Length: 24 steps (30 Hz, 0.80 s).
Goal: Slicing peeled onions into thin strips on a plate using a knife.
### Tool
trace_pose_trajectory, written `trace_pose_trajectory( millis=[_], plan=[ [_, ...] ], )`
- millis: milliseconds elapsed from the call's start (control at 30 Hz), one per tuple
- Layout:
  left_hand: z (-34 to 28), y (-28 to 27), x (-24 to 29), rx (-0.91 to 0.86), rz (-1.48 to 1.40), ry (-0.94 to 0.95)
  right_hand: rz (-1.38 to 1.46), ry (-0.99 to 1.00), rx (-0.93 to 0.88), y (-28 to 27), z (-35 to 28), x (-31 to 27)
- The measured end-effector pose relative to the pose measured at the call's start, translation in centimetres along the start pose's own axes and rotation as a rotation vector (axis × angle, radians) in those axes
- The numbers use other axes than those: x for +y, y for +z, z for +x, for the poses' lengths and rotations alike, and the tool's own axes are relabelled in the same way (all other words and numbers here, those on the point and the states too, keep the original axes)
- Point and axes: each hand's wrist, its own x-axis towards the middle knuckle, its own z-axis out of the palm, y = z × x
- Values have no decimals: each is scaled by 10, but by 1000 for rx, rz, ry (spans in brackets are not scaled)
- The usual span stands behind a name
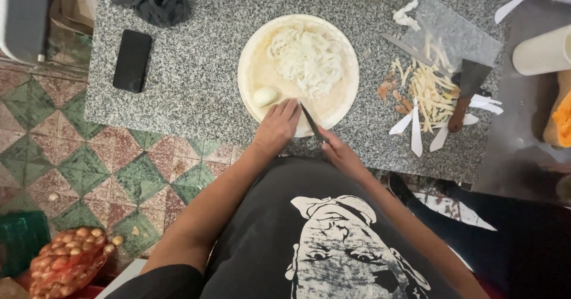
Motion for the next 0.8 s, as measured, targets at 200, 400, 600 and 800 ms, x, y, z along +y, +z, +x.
trace_pose_trajectory(
  millis=[200, 400, 600, 800],
  plan=[
    [6, 0, 2, -34, -2, -33, -85, 109, -18, -30, -35, -29],
    [33, 4, -7, -88, -27, -103, -401, 48, -41, -54, 8, -1],
    [38, -2, -50, -25, -155, -160, -550, -31, 65, -71, 38, -11],
    [28, -33, -85, -16, -350, -396, -410, 17, -53, -71, 19, -50]
  ],
)
